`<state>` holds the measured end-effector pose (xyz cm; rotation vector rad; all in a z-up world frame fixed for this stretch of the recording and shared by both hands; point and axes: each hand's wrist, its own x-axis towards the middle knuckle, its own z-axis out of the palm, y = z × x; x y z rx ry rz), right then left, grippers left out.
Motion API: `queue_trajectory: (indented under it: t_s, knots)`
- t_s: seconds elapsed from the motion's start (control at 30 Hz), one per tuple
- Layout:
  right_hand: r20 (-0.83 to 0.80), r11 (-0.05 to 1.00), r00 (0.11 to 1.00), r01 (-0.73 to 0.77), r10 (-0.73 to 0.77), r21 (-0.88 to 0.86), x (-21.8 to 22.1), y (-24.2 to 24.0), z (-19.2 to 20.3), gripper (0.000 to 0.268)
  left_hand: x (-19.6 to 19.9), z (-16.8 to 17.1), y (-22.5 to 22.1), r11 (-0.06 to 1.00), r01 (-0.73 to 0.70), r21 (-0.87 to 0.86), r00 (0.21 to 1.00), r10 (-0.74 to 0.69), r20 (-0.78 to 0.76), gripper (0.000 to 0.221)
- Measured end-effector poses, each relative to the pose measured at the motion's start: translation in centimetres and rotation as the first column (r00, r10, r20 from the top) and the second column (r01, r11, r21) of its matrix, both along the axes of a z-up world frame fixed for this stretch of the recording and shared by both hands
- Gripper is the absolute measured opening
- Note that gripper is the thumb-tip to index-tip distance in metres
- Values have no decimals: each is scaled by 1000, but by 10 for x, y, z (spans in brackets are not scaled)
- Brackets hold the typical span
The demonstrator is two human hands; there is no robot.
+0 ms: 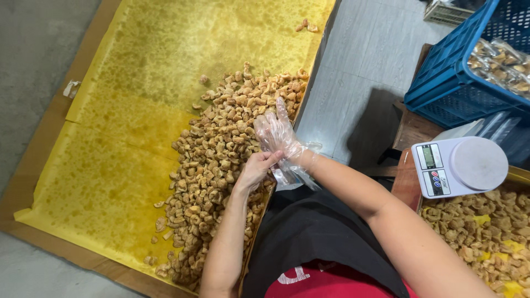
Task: The person scoops dried fruit from a large yellow tray into clear plastic bags, weighs each bag on a digital scale, and places the filled bags into a blue basket. The process is repeated multiple times.
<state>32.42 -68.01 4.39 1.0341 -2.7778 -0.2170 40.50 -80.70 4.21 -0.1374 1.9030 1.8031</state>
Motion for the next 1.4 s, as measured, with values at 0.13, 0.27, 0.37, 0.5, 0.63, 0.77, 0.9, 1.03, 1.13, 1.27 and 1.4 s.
queue_trajectory:
  t_s: [0.13, 0.27, 0.37, 0.5, 0.63, 0.77, 0.9, 1.03, 1.13, 1.27, 1.4]
  knots:
    - [-140, 999, 990, -28, 33, 40, -6, 7, -6, 46, 2, -12, 1, 980, -58, 192, 987, 27, 159, 34]
    - [-109, 981, 989, -117, 101, -155, -6, 11, -13, 82, 11, -20, 2, 925, -81, 371, 979, 5, 203, 27]
    - [-30, 993, 997, -69, 66, -99, -4, 4, -12, 94, 15, -9, 10, 910, -103, 403, 975, 13, 220, 24]
    - [381, 988, 912, 131, -151, 79, -4, 5, 1, 66, 15, 46, 2, 919, 66, -390, 997, -78, -15, 26]
    - [462, 962, 872, 244, -163, -120, -1, 39, 14, 50, 31, 128, -39, 923, -286, 258, 944, 225, 242, 30]
    - [672, 642, 718, 431, 182, -635, 21, 50, 22, 29, 42, 159, -59, 732, -455, -507, 876, 265, -403, 53]
    - [807, 397, 310, 746, 502, -534, 49, 16, 29, 46, 33, 104, -44, 575, -376, -727, 926, 199, -321, 44]
    - [813, 572, 447, 580, 373, -581, 60, -2, 35, 44, 34, 22, -32, 636, -394, -664, 919, 280, -278, 23]
    - [775, 505, 483, 588, 408, -632, 59, -1, 37, 50, 33, -17, -35, 723, -525, -450, 841, 358, -406, 16]
    - [769, 523, 536, 570, 347, -633, 56, 5, 35, 47, 25, -32, -37, 732, -494, -468, 859, 330, -391, 12]
    - [847, 534, 448, 659, 288, -530, 50, 7, 30, 41, 16, -25, -37, 774, -387, -501, 922, 320, -218, 9]
